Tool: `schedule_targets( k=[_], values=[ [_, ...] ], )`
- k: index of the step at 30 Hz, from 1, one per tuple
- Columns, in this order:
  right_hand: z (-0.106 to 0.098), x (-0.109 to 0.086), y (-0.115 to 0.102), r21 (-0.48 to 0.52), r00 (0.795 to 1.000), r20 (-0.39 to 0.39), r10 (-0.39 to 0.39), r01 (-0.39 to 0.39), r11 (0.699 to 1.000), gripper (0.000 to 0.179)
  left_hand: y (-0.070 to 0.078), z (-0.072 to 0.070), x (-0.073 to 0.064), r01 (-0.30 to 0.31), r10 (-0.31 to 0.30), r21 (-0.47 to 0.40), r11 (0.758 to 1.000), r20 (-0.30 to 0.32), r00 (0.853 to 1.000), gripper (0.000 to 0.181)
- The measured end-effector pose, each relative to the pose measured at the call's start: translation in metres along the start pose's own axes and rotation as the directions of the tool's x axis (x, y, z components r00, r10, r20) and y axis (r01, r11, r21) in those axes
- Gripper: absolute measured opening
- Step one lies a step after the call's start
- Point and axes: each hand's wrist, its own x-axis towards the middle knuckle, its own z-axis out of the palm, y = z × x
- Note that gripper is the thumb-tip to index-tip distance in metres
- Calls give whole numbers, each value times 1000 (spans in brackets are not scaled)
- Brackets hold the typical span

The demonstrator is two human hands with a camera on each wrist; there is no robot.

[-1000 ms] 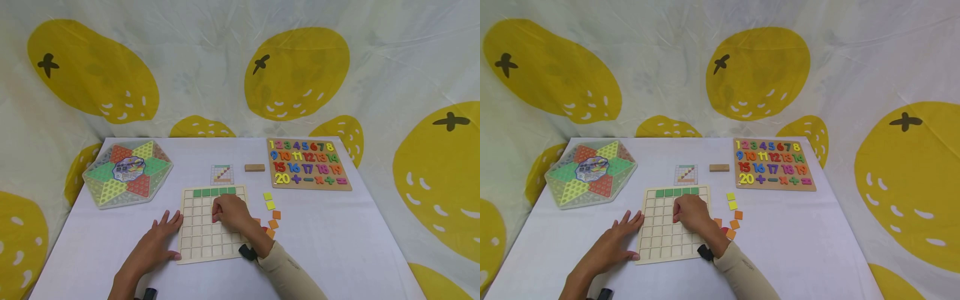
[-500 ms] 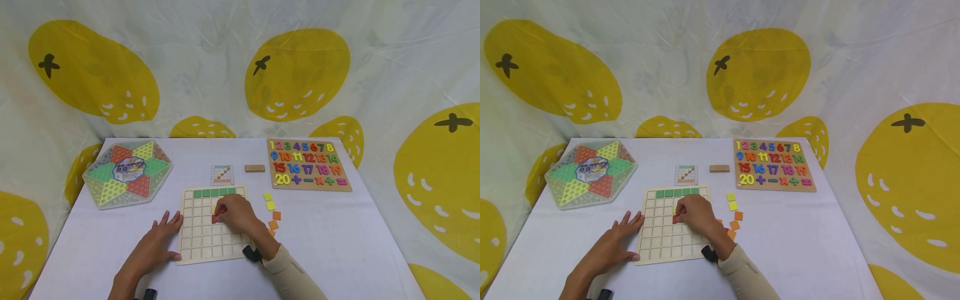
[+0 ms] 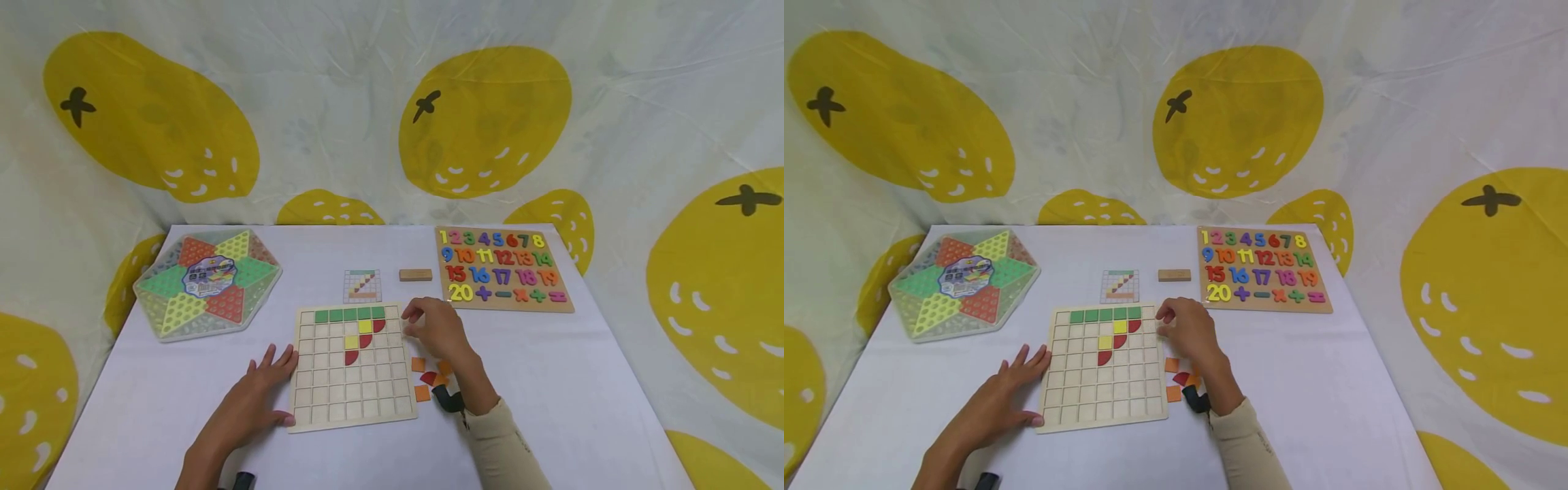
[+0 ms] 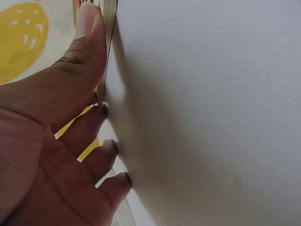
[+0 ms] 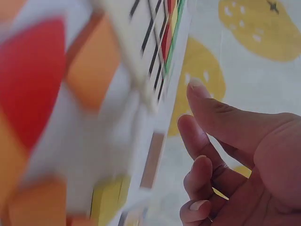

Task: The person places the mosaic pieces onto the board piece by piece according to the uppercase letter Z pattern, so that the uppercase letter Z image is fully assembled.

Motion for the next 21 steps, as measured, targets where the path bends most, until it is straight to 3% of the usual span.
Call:
schedule_targets(
  k=[9,16,21],
  values=[
    [-19,6,38,-25,994,-51,95,-96,995,24,-1,0,1,5,-5,4,1000,6,1000,113],
    [-21,9,48,-62,986,-15,167,-168,984,26,-1,-1,1,3,-3,7,1000,0,1000,113],
    [-15,12,50,-85,984,-8,177,-177,981,23,-1,0,1,7,-7,5,1000,4,1000,113]
  ],
)
